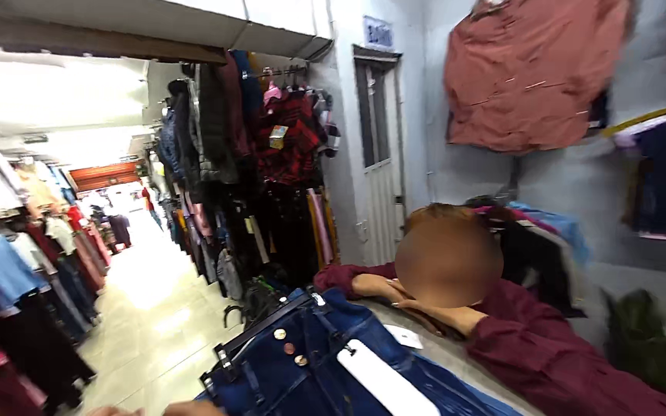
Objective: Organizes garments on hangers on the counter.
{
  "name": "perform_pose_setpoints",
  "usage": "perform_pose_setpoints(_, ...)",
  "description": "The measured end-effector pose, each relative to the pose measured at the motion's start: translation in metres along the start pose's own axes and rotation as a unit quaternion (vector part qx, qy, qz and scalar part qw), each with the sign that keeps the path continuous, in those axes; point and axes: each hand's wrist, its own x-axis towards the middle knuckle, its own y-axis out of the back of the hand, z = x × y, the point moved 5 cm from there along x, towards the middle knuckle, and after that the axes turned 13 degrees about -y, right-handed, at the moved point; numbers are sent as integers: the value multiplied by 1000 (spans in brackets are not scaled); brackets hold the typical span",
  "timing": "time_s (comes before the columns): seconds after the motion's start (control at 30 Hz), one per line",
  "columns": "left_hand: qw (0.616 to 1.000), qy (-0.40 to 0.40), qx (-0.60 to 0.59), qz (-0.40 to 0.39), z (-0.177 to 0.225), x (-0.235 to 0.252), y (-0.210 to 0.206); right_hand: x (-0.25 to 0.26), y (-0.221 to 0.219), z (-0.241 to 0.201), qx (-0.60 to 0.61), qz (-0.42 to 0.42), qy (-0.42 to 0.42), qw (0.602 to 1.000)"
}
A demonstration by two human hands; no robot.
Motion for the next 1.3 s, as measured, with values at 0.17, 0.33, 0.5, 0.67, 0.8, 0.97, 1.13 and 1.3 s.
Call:
perform_pose_setpoints(0.17, 969, 143, 12, -201, -36, 15, -4, 11, -21, 20, 90, -1, -67, 994)
perform_pose_setpoints(0.33, 924, 256, 53, -280, -40, 41, -13, 10, -20, 20, 86, -33, -67, 993)
perform_pose_setpoints(0.5, 911, 242, 123, -309, -45, 50, -27, 8, -13, 18, 89, -7, -84, 992)
perform_pose_setpoints(0.67, 935, 194, 113, -276, -55, 47, -42, 8, -9, 16, 52, 3, -94, 994)
perform_pose_setpoints(0.8, 939, 176, 106, -276, -60, 46, -46, 6, -7, 13, 39, 6, -101, 994)
perform_pose_setpoints(0.97, 944, 158, 98, -271, -61, 43, -50, 5, -4, 11, 17, 24, -94, 995)
perform_pose_setpoints(1.13, 943, 154, 100, -279, -61, 40, -50, 4, -2, 9, -11, 57, -61, 996)
perform_pose_setpoints(1.3, 940, 140, 105, -294, -62, 36, -52, 0, 1, 2, -32, 68, -52, 996)
